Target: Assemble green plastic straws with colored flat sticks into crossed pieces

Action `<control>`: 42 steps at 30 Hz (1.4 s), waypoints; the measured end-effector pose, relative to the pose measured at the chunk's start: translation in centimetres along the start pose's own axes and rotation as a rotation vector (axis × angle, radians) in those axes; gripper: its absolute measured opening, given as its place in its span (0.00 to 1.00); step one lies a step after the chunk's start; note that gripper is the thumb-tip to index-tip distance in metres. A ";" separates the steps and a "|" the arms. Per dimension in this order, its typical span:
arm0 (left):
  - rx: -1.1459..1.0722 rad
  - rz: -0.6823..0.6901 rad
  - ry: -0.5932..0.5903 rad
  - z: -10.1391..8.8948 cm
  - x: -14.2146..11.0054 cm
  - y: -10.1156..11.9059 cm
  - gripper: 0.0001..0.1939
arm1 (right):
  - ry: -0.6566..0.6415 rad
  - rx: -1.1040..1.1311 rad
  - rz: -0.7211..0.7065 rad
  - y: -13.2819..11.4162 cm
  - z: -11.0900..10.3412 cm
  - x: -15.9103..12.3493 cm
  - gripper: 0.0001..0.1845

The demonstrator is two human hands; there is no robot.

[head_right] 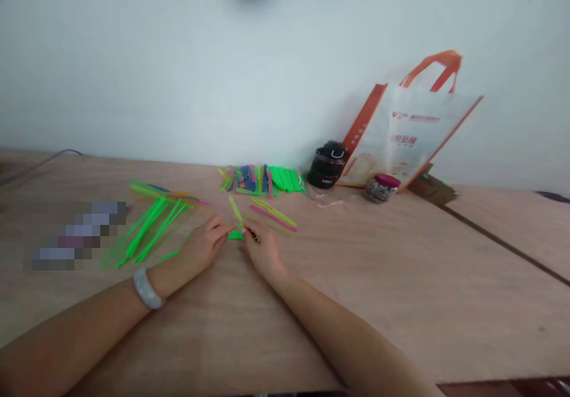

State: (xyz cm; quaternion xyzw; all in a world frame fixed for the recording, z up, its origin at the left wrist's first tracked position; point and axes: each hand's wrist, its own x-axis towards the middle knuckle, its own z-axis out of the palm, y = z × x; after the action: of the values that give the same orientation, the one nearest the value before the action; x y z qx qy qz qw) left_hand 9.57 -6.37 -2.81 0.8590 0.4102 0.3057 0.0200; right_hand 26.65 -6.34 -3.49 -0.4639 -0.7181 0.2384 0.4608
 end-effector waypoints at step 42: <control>0.592 -0.532 -0.071 -6.1 0.8 -7.6 0.11 | 0.187 -0.372 -0.025 3.9 -4.2 2.5 0.16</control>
State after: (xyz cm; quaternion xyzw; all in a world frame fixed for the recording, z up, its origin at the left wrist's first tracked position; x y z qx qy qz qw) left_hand 1.37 -2.08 0.33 0.7017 0.6875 0.1286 -0.1357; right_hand 31.72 -2.68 -3.44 -0.5522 -0.7093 0.0520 0.4350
